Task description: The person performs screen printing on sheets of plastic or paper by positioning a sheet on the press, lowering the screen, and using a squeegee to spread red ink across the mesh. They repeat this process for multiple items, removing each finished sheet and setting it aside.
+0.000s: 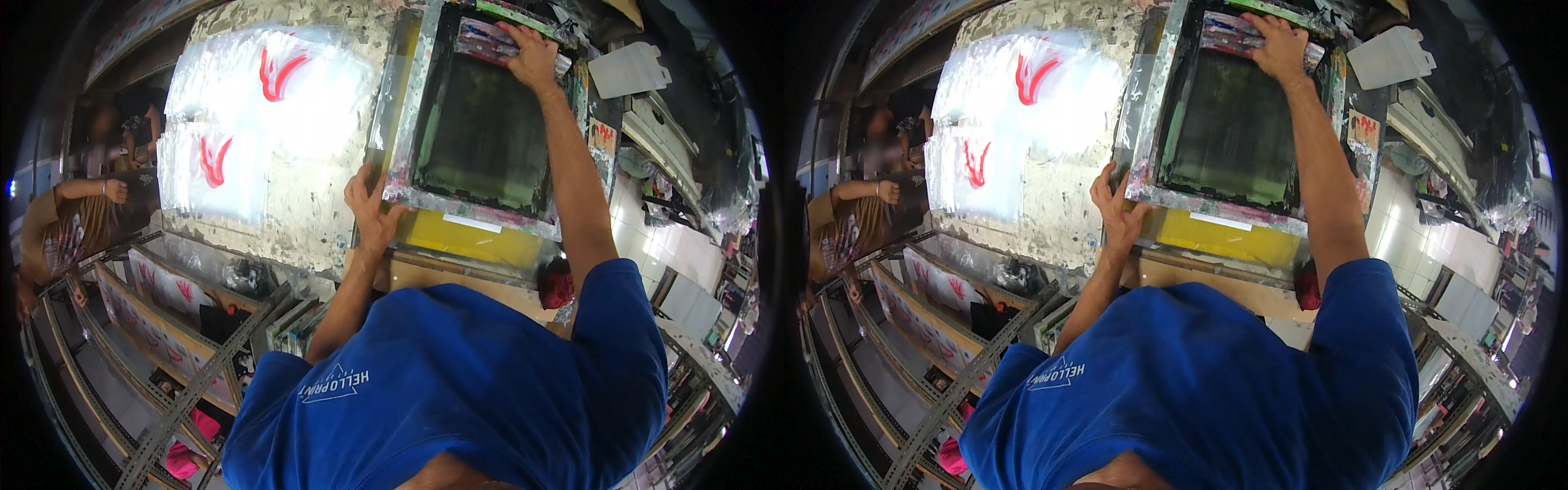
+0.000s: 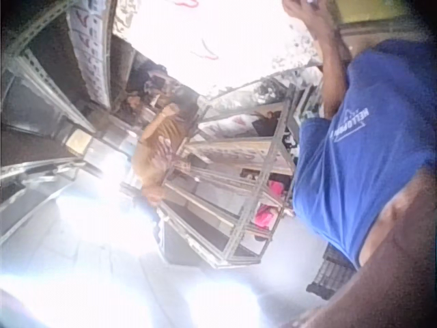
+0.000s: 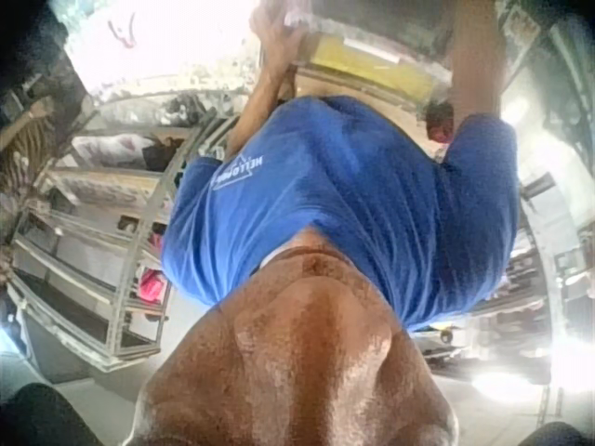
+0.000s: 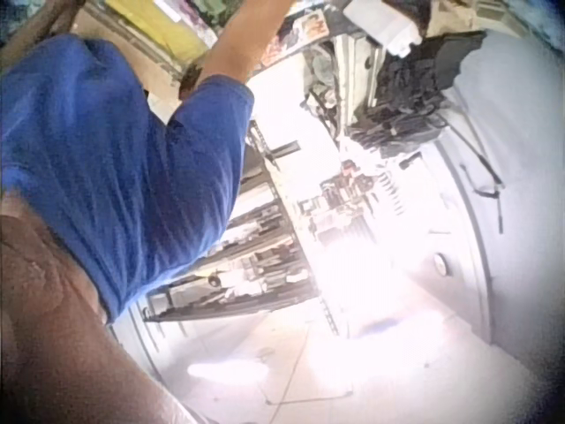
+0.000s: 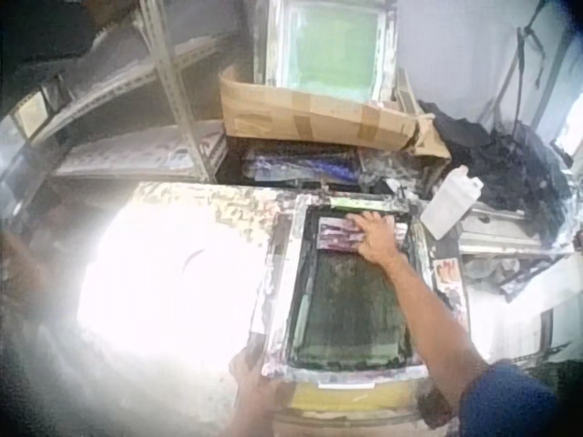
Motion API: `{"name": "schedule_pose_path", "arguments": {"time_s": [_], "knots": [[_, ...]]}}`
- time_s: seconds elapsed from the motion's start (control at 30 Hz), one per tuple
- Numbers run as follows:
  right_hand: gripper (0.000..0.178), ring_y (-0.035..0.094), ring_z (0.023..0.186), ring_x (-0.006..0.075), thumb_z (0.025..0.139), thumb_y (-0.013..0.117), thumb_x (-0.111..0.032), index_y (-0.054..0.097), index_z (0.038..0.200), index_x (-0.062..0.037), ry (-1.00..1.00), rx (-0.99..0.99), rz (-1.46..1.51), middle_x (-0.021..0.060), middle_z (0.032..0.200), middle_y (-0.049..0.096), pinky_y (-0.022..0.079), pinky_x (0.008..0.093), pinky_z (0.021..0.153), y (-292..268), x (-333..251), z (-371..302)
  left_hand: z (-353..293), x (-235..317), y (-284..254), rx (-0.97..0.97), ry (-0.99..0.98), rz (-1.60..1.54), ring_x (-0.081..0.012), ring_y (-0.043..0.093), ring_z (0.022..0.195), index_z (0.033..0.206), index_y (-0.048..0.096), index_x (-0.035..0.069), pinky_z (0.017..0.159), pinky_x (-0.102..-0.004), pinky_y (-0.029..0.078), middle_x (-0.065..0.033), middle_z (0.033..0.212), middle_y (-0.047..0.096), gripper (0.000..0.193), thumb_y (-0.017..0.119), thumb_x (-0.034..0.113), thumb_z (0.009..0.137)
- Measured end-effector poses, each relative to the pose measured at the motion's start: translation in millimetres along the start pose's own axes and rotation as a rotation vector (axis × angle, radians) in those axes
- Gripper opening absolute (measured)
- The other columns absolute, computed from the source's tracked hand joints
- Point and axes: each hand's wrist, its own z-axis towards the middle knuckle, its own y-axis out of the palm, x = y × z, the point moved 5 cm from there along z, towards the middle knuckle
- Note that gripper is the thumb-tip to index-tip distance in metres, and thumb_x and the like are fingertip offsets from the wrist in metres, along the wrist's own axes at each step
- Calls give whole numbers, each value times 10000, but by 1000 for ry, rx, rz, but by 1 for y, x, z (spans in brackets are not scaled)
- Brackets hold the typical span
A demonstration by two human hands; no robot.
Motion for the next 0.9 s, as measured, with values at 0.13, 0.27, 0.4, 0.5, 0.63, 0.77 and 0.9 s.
{"name": "schedule_pose_path", "arguments": {"time_s": [0.13,0.27,0.4,0.5,0.63,0.77,0.9], "knots": [[594,618,1153,321,781,746,-255,598,1354,-303,26,-27,1,57,1280,659,440,479,897,13,41,33,-4,0,0,-10,-25,-61,-352,400,1260,1300,620,27,1063,-472,305,-189,1359,495,756,876,291,640],[507,657,1062,330,812,743,-226,646,1306,-275,104,-133,150,111,1190,703,506,405,874,-4,40,42,-6,-2,2,-1,-100,-120,-327,425,1202,1323,612,28,1043,-449,318,-168,1264,531,741,872,227,658],[535,675,1047,239,826,733,-125,635,1336,-254,343,-125,347,131,1183,713,497,339,902,-43,30,7,-4,7,0,112,-109,-213,-322,436,1174,1318,614,11,1027,-421,337,-164,1224,543,724,861,140,650],[623,654,1026,171,797,723,2,625,1360,-248,455,-210,587,131,1183,715,483,288,899,-98,-24,-35,12,24,-21,174,-14,-184,-329,467,1138,1260,630,-18,1008,-418,358,-177,1196,549,684,861,140,635],[604,668,982,225,795,687,40,650,1333,-231,391,-287,373,98,1157,718,502,318,869,-221,-130,-69,70,80,-57,387,48,-281,-283,526,1062,1145,647,-66,949,-378,420,-150,1107,602,500,830,60,696],[515,627,874,314,787,762,-143,683,1285,-250,36,88,88,98,977,710,508,377,835,-277,-143,-45,134,117,-78,383,18,-464,-278,534,1058,1183,603,-68,936,-384,423,-169,1117,581,481,816,132,801],[472,701,752,305,692,602,-241,745,1086,-25,49,235,139,207,912,734,545,375,743,-309,-136,6,164,142,-85,253,144,-993,-169,585,1012,1367,479,-41,935,-305,451,-113,1152,634,487,677,110,948]]}}
